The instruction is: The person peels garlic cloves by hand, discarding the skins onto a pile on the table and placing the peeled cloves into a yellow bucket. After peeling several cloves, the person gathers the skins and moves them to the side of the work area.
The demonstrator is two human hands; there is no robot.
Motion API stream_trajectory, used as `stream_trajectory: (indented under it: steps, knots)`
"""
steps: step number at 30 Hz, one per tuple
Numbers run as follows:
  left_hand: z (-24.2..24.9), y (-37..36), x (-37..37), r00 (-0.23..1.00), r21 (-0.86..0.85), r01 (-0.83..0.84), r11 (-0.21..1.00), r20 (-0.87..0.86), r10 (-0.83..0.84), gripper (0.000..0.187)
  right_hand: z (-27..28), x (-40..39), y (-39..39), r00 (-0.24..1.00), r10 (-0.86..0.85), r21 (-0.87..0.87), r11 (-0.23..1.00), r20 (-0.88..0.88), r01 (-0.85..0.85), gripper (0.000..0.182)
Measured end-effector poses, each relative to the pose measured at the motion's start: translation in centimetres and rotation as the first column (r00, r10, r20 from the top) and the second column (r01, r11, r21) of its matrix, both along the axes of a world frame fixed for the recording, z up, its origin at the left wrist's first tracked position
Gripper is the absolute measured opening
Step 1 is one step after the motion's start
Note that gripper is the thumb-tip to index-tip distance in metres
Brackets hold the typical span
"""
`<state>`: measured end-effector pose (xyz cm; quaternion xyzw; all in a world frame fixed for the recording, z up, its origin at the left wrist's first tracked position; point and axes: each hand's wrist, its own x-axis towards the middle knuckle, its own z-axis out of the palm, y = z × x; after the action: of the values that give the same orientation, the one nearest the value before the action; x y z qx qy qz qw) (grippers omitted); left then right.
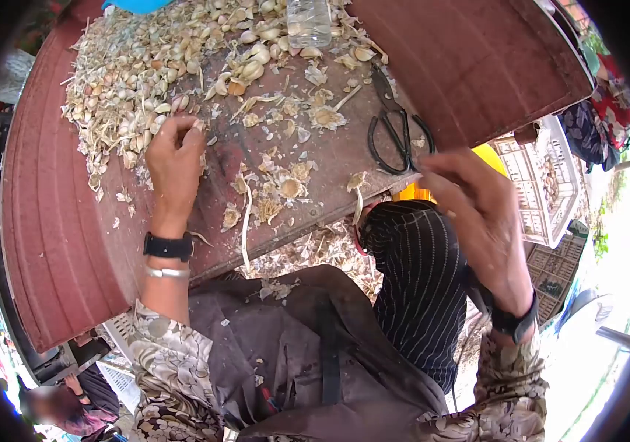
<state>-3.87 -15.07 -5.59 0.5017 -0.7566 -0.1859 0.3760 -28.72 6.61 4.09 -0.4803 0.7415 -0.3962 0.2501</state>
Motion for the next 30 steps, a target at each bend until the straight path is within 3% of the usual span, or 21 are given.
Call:
stream_trajectory:
  steps: [2,3,5,6,9,11,15,17,20,24,26,28,30]
  knots:
    - [0.8,1.5,0.8,0.943,0.270,0.098,0.958,-0.334,-0.002,0.014,-0.6,1.4,-4.9,0.978,0.201,-0.024,0.980,0.049,-0.200,0.020]
    - [1.2,2.1,1.1,0.940,0.270,0.093,0.958,-0.341,0.004,0.014,-1.6,2.1,-7.9,0.960,0.279,-0.087,0.956,-0.031,-0.280,0.021]
    - [1.7,3.2,1.7,0.693,0.398,0.335,0.854,-0.718,0.063,0.016,-4.7,3.4,-14.0,0.912,0.365,-0.180,0.900,-0.188,-0.398,0.025]
    - [1.7,3.5,2.0,0.691,0.399,0.323,0.858,-0.719,0.075,0.016,-6.3,4.1,-17.0,0.890,0.373,-0.220,0.875,-0.264,-0.432,0.028]
    - [1.8,4.0,2.6,0.536,0.297,0.447,0.844,-0.844,0.013,0.019,-8.9,6.2,-22.6,0.880,0.312,-0.123,0.918,-0.359,-0.376,0.027]
    - [2.0,4.0,3.0,0.488,0.291,0.481,0.827,-0.872,0.024,0.020,-10.0,7.4,-24.0,0.810,0.240,-0.115,0.929,-0.535,-0.351,0.020]
    - [2.2,3.8,3.9,0.416,0.286,0.555,0.781,-0.908,0.036,0.019,-10.7,8.2,-24.4,0.798,0.220,-0.157,0.918,-0.560,-0.363,0.017]
    - [2.4,3.6,4.3,0.374,0.309,0.566,0.764,-0.922,0.096,0.020,-10.2,8.4,-23.6,0.893,0.269,-0.182,0.918,-0.361,-0.351,0.015]
    - [2.2,3.4,4.8,0.333,0.384,0.557,0.737,-0.916,0.225,0.021,-7.7,9.5,-21.0,0.904,0.345,-0.174,0.903,-0.253,-0.393,0.014]
    - [1.1,3.6,5.6,0.315,0.424,0.527,0.736,-0.902,0.294,0.026,-9.1,9.7,-20.0,0.888,0.313,-0.053,0.935,-0.338,-0.350,0.019]
    - [1.1,3.7,5.8,0.323,0.427,0.506,0.749,-0.900,0.294,0.027,-10.0,10.0,-20.7,0.842,0.233,-0.263,0.880,-0.487,-0.395,0.020]
    - [1.3,3.7,6.0,0.460,0.481,0.439,0.759,-0.846,0.270,0.025,-10.5,10.6,-21.8,0.844,0.252,-0.181,0.910,-0.473,-0.373,0.021]
    - [1.8,4.0,5.5,0.517,0.520,0.413,0.748,-0.810,0.277,0.025,-10.1,11.3,-22.5,0.849,0.264,-0.096,0.935,-0.458,-0.342,0.022]
